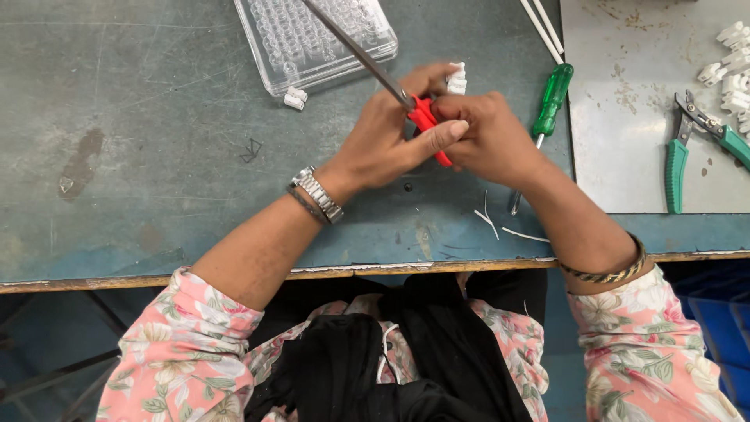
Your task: The person uses red-handled scissors to cut short white plastic tubes into smaller pieces. They hold each tube with the left hand and cut with the right hand, repeating the action across multiple tubes. Cut pieces accumulate on the table.
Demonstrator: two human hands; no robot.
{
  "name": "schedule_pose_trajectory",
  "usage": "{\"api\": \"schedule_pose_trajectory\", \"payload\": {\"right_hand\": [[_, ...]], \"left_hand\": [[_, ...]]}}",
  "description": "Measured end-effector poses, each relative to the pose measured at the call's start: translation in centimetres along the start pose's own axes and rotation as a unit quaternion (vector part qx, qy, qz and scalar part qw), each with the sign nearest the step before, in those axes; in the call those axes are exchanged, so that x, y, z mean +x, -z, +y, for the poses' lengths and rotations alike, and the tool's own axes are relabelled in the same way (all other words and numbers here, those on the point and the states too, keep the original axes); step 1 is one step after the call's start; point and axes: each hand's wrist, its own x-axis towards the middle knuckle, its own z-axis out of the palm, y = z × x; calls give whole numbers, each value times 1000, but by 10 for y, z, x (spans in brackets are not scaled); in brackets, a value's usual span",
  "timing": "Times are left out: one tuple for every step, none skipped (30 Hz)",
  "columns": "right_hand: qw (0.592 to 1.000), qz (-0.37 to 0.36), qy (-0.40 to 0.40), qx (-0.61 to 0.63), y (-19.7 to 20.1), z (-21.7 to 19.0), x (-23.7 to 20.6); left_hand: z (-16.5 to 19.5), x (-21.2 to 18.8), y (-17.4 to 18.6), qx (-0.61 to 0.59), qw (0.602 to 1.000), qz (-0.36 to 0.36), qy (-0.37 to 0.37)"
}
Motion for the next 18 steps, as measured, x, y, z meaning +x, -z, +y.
{"api": "schedule_pose_trajectory", "payload": {"right_hand": [[999,1,12,-35,0,0,0],[998,10,30,-55,1,0,1],[996,19,48,-75,2,1,1],[993,28,67,-94,2,2,2],[993,26,66,-96,2,3,3],[993,25,64,-97,2,4,3],[993,23,62,-99,2,4,3],[992,25,70,-104,2,5,3],[991,26,77,-110,2,5,3],[989,27,84,-115,2,5,3],[990,26,76,-117,2,5,3],[990,25,67,-119,2,5,3],[991,24,58,-121,2,4,3],[991,23,57,-116,3,3,3],[992,21,56,-112,3,3,3],[993,20,55,-107,3,2,3],[992,21,50,-114,3,2,3],[991,23,45,-121,3,2,2]], "left_hand": [[1,-1,-1,-10,1000,-6,12],[2,-1,-2,-20,999,-12,25],[2,-1,-3,-31,999,-18,38],[3,-1,-3,-27,999,-18,27],[3,0,-2,-22,999,-18,17],[4,0,-2,-18,1000,-18,8],[5,1,-1,-13,1000,-17,6],[5,1,-1,-9,1000,-15,4],[6,2,-1,-5,1000,-14,2],[7,2,-1,-5,1000,-15,4],[8,2,-1,-6,1000,-17,6],[8,3,-1,-8,1000,-18,9],[9,3,-1,-7,1000,-17,6],[9,3,-1,-5,1000,-16,2],[8,3,-1,-5,1000,-14,-1],[8,3,-1,0,1000,-16,2],[8,2,-1,4,1000,-18,6],[7,2,-1,9,1000,-20,9]]}}
